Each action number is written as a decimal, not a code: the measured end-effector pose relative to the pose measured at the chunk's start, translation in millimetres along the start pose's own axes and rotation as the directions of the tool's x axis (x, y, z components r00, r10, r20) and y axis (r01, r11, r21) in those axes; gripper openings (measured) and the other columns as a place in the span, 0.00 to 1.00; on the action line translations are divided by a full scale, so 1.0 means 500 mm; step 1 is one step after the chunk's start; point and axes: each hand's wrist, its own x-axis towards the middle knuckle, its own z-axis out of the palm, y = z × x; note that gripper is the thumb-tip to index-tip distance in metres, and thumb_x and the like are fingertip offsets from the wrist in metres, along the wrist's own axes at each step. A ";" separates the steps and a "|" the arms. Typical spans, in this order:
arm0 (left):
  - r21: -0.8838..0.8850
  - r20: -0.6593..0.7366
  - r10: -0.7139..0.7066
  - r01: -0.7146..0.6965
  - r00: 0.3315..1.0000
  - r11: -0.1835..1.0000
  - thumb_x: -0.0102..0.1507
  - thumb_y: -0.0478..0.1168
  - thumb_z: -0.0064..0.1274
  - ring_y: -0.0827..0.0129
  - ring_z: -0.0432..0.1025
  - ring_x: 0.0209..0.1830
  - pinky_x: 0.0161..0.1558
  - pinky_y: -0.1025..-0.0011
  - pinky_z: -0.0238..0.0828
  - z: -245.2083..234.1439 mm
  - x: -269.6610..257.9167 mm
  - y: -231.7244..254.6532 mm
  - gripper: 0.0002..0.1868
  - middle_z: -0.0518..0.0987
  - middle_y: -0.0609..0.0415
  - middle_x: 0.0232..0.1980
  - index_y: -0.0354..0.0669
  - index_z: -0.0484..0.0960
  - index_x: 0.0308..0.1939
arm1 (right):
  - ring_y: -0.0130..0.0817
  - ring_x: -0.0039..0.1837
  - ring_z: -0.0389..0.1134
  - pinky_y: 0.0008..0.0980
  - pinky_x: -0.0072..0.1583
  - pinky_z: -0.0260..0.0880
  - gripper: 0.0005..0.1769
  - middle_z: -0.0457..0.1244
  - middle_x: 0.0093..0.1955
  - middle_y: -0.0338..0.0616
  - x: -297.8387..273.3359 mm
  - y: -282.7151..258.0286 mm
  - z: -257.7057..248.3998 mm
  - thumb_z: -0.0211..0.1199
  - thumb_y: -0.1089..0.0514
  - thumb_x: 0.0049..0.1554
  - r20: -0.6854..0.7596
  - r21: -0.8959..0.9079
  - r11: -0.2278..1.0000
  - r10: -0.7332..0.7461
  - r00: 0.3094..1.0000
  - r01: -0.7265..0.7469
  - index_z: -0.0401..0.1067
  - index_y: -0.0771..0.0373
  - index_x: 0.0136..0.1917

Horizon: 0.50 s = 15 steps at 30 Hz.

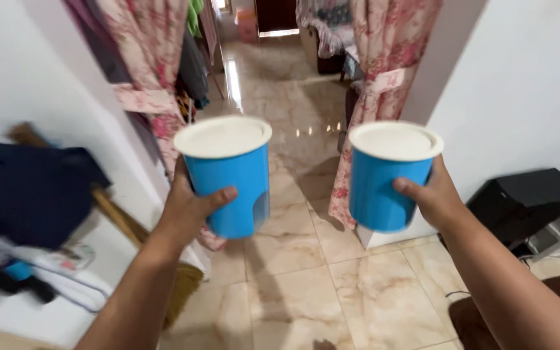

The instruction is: The person picks up multiple plastic containers from a kitchen counter and a storage shelf, carries them through a hallway, and places them on a wooden cabinet. The person handles purple, pink, blue, and yellow containers, as well as two glass jars with wooden lids.

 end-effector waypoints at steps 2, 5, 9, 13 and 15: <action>-0.032 -0.049 -0.077 0.075 0.996 0.997 0.51 0.48 0.69 0.57 0.70 0.65 0.61 0.58 0.75 0.019 0.088 -0.077 0.55 0.71 0.45 0.66 0.38 0.53 0.74 | 0.49 0.75 0.60 0.48 0.71 0.63 0.63 0.57 0.74 0.55 0.114 0.065 -0.008 0.74 0.41 0.43 0.035 0.016 0.999 0.039 0.999 -0.040 0.45 0.64 0.81; -0.080 -0.083 -0.096 0.090 0.992 0.993 0.50 0.46 0.68 0.58 0.70 0.65 0.61 0.59 0.73 0.036 0.266 -0.164 0.55 0.70 0.46 0.66 0.40 0.52 0.74 | 0.48 0.74 0.60 0.48 0.71 0.64 0.62 0.58 0.74 0.55 0.315 0.137 0.000 0.75 0.42 0.43 0.077 0.050 0.999 0.008 0.997 -0.012 0.47 0.64 0.81; -0.138 -0.088 -0.081 0.069 0.993 0.988 0.52 0.45 0.67 0.57 0.70 0.65 0.61 0.59 0.73 0.020 0.451 -0.278 0.53 0.71 0.45 0.66 0.40 0.54 0.75 | 0.47 0.74 0.61 0.48 0.71 0.64 0.60 0.58 0.73 0.55 0.548 0.219 0.032 0.75 0.44 0.45 0.154 0.100 0.995 -0.008 0.988 -0.007 0.47 0.65 0.80; -0.099 -0.109 -0.092 0.081 0.990 0.992 0.52 0.45 0.69 0.58 0.71 0.64 0.60 0.59 0.74 -0.016 0.660 -0.410 0.52 0.72 0.46 0.65 0.40 0.54 0.74 | 0.45 0.74 0.59 0.48 0.70 0.63 0.60 0.56 0.74 0.52 0.760 0.316 0.094 0.73 0.47 0.46 0.170 0.137 0.989 -0.078 0.982 0.055 0.43 0.63 0.82; -0.111 -0.086 -0.084 0.074 0.993 0.991 0.52 0.46 0.69 0.58 0.71 0.63 0.59 0.59 0.76 -0.044 0.775 -0.484 0.52 0.72 0.46 0.64 0.41 0.54 0.74 | 0.47 0.71 0.63 0.48 0.67 0.68 0.57 0.59 0.71 0.54 0.875 0.369 0.121 0.74 0.47 0.45 0.116 0.059 0.998 0.028 0.993 -0.035 0.48 0.65 0.79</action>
